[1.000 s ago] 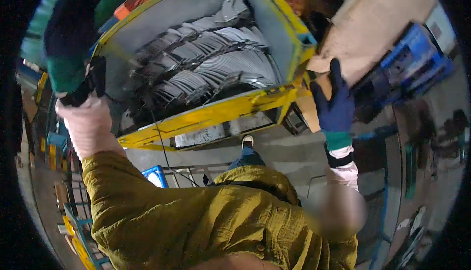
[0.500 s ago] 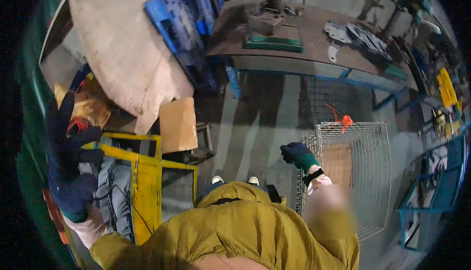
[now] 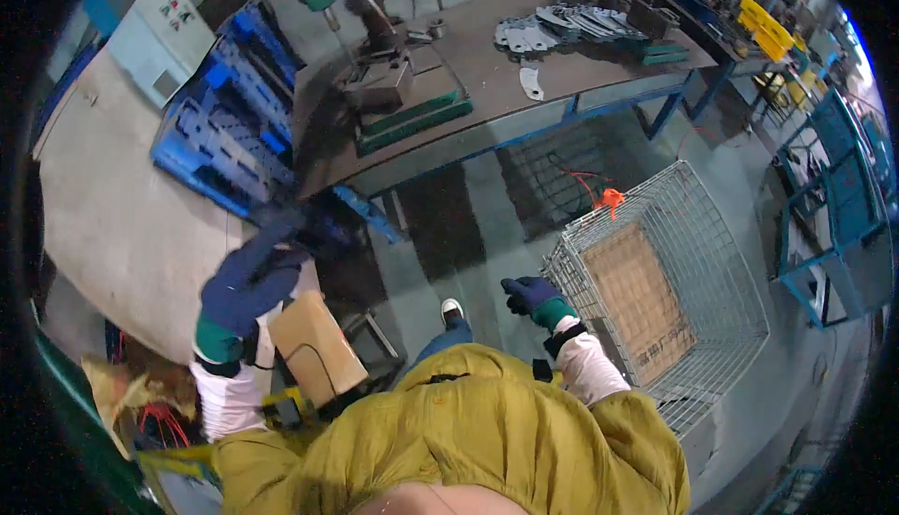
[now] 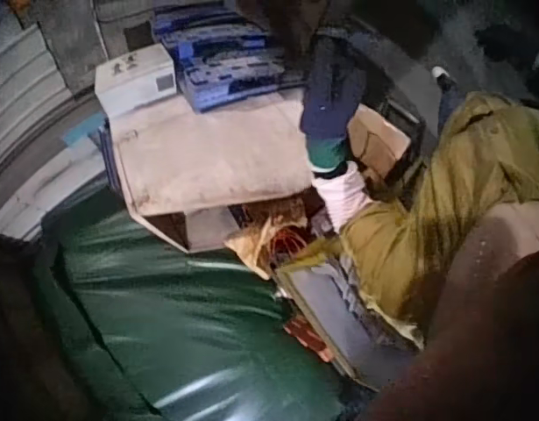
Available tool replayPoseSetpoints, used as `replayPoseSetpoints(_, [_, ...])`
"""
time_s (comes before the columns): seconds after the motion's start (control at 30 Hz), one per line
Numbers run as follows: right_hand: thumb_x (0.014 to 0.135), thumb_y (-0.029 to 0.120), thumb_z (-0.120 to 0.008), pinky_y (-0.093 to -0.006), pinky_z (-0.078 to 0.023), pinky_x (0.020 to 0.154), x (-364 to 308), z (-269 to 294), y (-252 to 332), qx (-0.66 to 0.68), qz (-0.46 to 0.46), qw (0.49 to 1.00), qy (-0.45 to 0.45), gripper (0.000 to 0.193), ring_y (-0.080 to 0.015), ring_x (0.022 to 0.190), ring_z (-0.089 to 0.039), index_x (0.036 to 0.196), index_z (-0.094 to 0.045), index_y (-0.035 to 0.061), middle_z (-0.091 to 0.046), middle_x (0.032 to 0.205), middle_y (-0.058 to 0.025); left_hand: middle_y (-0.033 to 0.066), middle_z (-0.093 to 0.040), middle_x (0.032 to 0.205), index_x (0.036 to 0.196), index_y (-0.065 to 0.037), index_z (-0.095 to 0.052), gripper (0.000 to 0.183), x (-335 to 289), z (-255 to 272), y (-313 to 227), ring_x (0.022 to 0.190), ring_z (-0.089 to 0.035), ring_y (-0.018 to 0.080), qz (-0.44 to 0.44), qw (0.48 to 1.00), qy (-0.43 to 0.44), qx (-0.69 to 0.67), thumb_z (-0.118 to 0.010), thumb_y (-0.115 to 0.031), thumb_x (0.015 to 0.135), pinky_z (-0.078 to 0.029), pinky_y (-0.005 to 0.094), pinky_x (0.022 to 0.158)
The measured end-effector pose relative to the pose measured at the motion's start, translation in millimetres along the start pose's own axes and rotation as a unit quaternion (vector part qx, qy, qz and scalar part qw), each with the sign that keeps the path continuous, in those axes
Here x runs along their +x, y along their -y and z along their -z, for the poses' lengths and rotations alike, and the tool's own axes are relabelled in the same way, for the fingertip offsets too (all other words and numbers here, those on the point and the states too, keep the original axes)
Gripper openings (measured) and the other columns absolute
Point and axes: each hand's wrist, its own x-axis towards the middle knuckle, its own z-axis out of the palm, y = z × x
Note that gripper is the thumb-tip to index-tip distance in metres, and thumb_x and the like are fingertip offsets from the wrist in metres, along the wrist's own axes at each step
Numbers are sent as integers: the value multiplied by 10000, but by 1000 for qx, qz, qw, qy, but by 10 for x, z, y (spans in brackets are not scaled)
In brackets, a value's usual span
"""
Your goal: Operates a drill press fixture to drill holes in metal plates and cleans the area with an air nozzle.
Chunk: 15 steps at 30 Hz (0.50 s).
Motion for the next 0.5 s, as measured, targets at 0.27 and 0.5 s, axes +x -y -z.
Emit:
replayPoseSetpoints(0.27, [835, 560, -608, -353, -506, 698, 646, 164, 920, -250, 61, 956, -142, 554, -218, 726, -666, 1068, -694, 65, -702, 819, -106, 140, -534, 1357, 1363, -94, -506, 507, 546, -209, 2044, 1225, -543, 263, -56, 997, -32, -42, -624, -109, 870, -463, 360, 998])
replayPoseSetpoints(0.5, [853, 455, -647, -320, -516, 764, 1149, 66, 1191, -238, 53, 962, -124, 599, -176, 820, -671, 1205, -612, -29, -696, 1016, -124, 134, -514, 1378, 1295, -183, -569, 479, 1171, -317, 2361, 1184, -563, 329, -186, 966, -19, 175, -639, -121, 825, -478, 378, 982])
